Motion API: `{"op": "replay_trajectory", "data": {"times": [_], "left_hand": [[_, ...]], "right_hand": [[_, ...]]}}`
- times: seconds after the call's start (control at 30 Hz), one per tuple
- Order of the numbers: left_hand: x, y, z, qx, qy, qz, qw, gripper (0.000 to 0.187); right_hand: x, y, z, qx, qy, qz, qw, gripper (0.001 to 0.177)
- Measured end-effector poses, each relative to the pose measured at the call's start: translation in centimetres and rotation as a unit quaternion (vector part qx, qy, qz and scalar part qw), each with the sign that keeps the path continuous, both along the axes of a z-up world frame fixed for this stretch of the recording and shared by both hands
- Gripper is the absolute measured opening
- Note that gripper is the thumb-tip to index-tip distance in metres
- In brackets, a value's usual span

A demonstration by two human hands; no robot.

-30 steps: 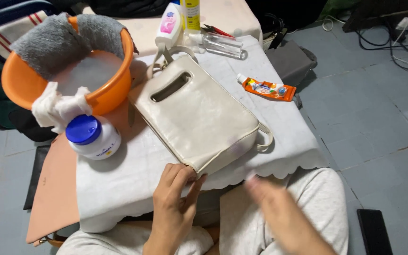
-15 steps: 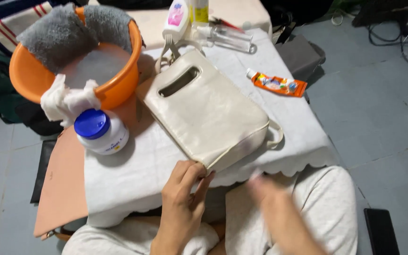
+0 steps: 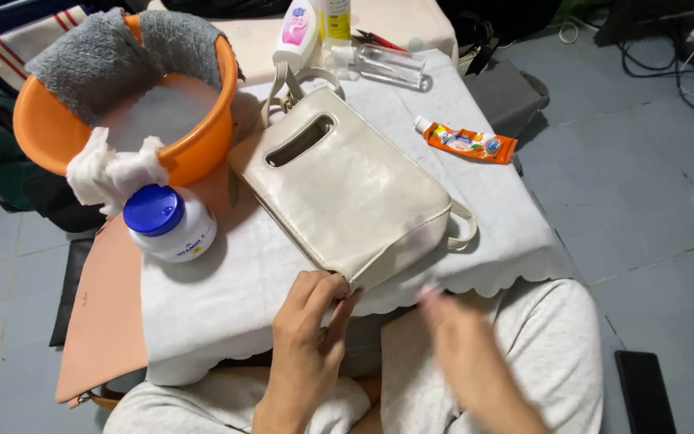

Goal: Scrubbing a white leather bag with a toothbrush and cleaning paste to remove stains and dirt.

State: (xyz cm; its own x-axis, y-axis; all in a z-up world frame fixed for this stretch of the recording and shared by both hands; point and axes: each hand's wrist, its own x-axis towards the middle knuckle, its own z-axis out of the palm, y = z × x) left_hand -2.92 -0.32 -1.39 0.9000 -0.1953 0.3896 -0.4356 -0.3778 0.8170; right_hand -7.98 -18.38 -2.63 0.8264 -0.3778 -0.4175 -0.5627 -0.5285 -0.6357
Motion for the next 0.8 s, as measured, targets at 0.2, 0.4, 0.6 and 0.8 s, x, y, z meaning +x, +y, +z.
{"op": "replay_trajectory", "data": {"times": [0.2, 0.4, 0.6, 0.8], "left_hand": [[0.0, 0.0, 0.0, 0.010, -0.008, -0.004, 1.000, 0.019], [0.0, -0.1, -0.1, 0.000, -0.014, -0.003, 1.000, 0.025], [0.1, 0.1, -0.6, -0.007, -0.003, -0.013, 1.000, 0.020], [0.2, 0.0, 0.0, -0.006, -0.013, -0.015, 1.000, 0.019]], "right_hand": [[0.5, -3.3, 0.7, -0.082, -0.001, 0.008, 0.997, 0.062], [-1.5, 1.3, -1.8, 0.080, -0.008, 0.041, 0.996, 0.035], [-1.4, 1.7, -2.9, 0.107, -0.020, 0.079, 0.991, 0.038], [1.3, -3.6, -2.7, 0.007, -0.018, 0.012, 1.000, 0.065]]}}
